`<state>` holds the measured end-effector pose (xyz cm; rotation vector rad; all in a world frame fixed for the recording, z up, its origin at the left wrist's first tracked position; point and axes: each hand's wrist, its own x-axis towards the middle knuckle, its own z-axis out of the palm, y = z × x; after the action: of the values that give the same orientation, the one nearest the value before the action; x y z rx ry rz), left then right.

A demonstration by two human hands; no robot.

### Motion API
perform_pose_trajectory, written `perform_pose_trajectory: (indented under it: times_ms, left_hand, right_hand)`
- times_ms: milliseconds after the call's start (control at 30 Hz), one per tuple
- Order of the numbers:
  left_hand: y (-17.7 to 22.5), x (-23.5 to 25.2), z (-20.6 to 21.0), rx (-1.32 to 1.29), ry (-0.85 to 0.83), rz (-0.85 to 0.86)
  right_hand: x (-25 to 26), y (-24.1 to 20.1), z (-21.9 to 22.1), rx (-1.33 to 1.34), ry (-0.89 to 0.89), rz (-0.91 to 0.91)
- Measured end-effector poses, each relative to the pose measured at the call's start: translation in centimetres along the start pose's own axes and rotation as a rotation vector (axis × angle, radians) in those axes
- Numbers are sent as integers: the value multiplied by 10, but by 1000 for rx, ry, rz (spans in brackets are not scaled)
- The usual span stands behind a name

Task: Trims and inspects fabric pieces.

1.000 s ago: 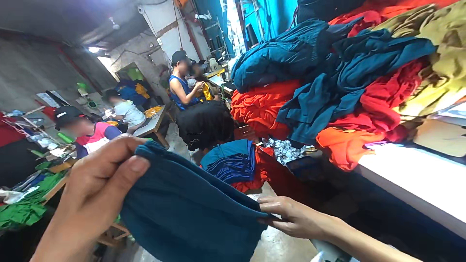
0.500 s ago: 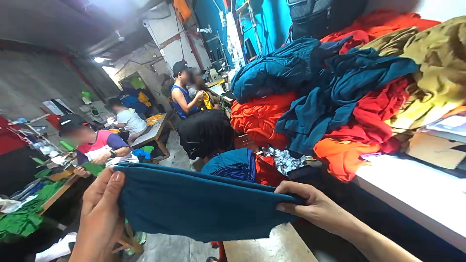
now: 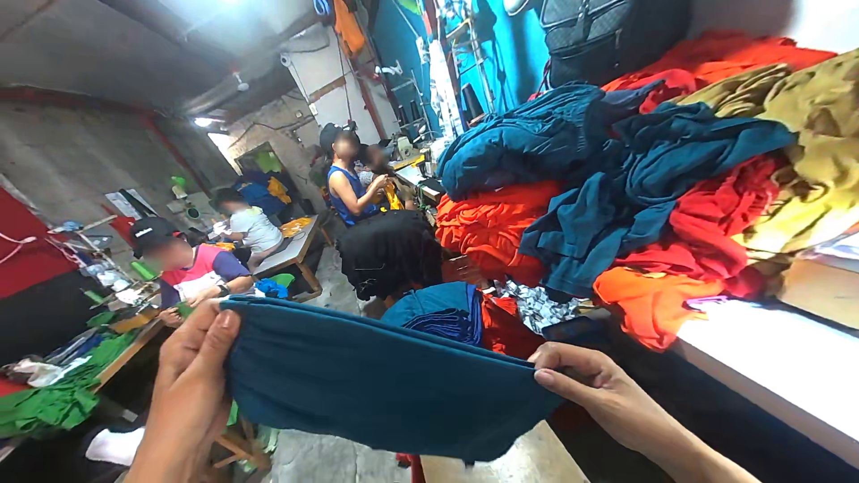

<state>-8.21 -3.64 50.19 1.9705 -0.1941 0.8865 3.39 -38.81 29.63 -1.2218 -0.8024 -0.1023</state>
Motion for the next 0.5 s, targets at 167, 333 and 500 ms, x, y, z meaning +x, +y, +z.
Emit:
perform_pose_trajectory:
  times_ms: [167, 333, 500]
  left_hand:
    - [-1, -2, 0, -10, 37, -78]
    - [-3, -2, -4, 14, 37, -38]
    - [2, -2, -2, 36, 13, -1]
  right_hand:
    - [1, 3, 1, 76, 32, -34]
    - [-4, 1, 2, 88, 20, -71]
    - [-7, -7, -1, 83, -36, -47]
